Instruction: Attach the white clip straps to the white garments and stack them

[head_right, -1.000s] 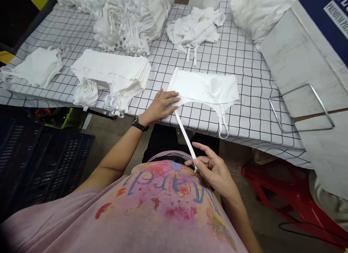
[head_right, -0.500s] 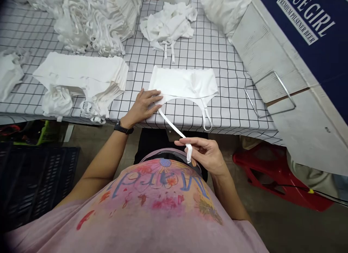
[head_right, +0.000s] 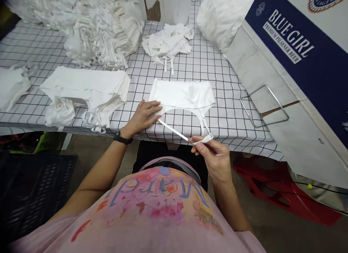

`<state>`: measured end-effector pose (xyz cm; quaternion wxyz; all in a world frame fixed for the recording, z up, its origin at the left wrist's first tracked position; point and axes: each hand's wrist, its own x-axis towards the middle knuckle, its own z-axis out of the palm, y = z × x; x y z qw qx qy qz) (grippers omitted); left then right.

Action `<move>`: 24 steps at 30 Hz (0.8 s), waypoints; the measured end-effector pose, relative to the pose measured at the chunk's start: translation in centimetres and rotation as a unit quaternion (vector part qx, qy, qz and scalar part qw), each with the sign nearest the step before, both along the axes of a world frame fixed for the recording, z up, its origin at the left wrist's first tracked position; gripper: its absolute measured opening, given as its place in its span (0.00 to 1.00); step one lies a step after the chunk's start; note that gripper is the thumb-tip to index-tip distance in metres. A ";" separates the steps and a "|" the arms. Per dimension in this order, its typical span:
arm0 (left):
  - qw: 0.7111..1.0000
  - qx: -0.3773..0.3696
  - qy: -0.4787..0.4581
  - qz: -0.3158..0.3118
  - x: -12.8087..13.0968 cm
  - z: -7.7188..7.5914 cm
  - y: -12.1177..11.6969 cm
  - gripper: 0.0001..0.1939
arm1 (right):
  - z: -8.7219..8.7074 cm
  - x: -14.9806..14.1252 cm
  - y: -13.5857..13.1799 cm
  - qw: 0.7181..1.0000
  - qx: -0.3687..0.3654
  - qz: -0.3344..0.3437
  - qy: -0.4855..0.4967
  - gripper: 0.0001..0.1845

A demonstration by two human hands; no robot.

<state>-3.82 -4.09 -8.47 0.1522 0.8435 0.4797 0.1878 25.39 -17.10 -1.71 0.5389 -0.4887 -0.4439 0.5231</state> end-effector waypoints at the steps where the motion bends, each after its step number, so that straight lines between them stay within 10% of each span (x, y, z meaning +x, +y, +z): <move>1: 1.000 -0.001 0.004 -0.001 0.0 0.1 0.0 0.18 | 0.1 -0.1 0.1 1.000 -0.006 -0.006 0.006 0.07; 24: 0.990 0.061 0.040 -0.120 4.1 1.6 6.5 0.10 | -2.9 -3.4 7.6 0.979 -0.201 0.014 0.035 0.19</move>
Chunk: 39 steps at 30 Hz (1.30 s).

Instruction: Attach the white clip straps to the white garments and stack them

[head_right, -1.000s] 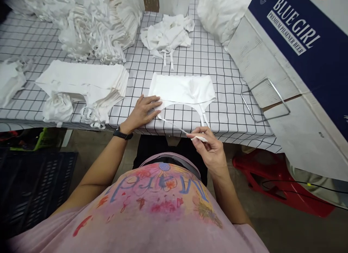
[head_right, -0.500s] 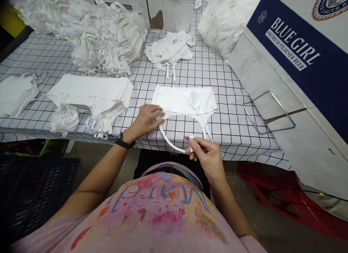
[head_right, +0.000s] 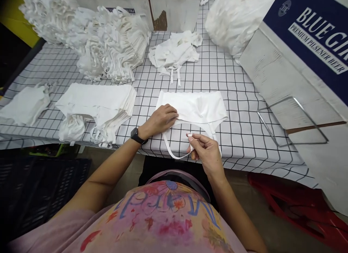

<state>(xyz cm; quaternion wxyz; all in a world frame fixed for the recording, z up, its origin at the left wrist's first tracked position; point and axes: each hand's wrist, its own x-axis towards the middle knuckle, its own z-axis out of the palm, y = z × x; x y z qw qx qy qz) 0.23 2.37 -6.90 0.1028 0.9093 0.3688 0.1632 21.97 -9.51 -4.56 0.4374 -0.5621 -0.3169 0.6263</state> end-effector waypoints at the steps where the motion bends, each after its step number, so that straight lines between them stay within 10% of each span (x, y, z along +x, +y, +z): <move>1: 1.000 -0.001 0.000 0.000 0.0 0.0 0.1 0.10 | 0.0 -0.1 0.3 1.000 -0.005 0.002 0.002 0.19; 39: 0.988 0.122 -0.095 -0.012 0.5 -1.2 0.3 0.09 | -1.7 -4.7 6.4 0.997 0.008 -0.074 0.006 0.11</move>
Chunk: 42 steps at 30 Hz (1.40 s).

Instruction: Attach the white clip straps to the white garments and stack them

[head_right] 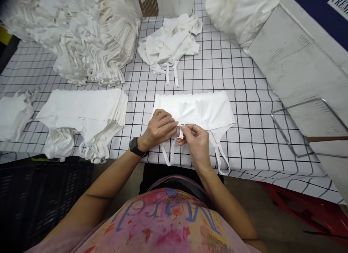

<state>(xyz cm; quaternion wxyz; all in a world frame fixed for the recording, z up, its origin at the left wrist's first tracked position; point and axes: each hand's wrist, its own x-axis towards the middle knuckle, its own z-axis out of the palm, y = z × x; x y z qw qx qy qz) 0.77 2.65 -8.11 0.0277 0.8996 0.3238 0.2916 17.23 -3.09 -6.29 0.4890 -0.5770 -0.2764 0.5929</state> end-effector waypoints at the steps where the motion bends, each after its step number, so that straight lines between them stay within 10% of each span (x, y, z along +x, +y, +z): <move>1: 1.000 -0.001 0.005 0.001 0.0 0.0 0.0 0.09 | 0.0 0.0 0.0 1.000 0.000 -0.001 -0.001 0.11; 33: 0.998 0.008 0.066 -0.003 0.2 -0.2 -0.2 0.13 | 0.3 0.9 -0.8 0.978 0.049 0.159 -0.125 0.17; 38: 0.990 -0.079 0.099 0.058 -1.2 0.9 -0.6 0.13 | 1.0 5.7 -0.6 0.869 0.220 0.041 -0.441 0.15; 42: 0.975 -0.116 0.152 0.110 -3.3 2.0 -1.2 0.14 | -0.8 10.6 1.8 0.763 0.245 0.125 -0.585 0.21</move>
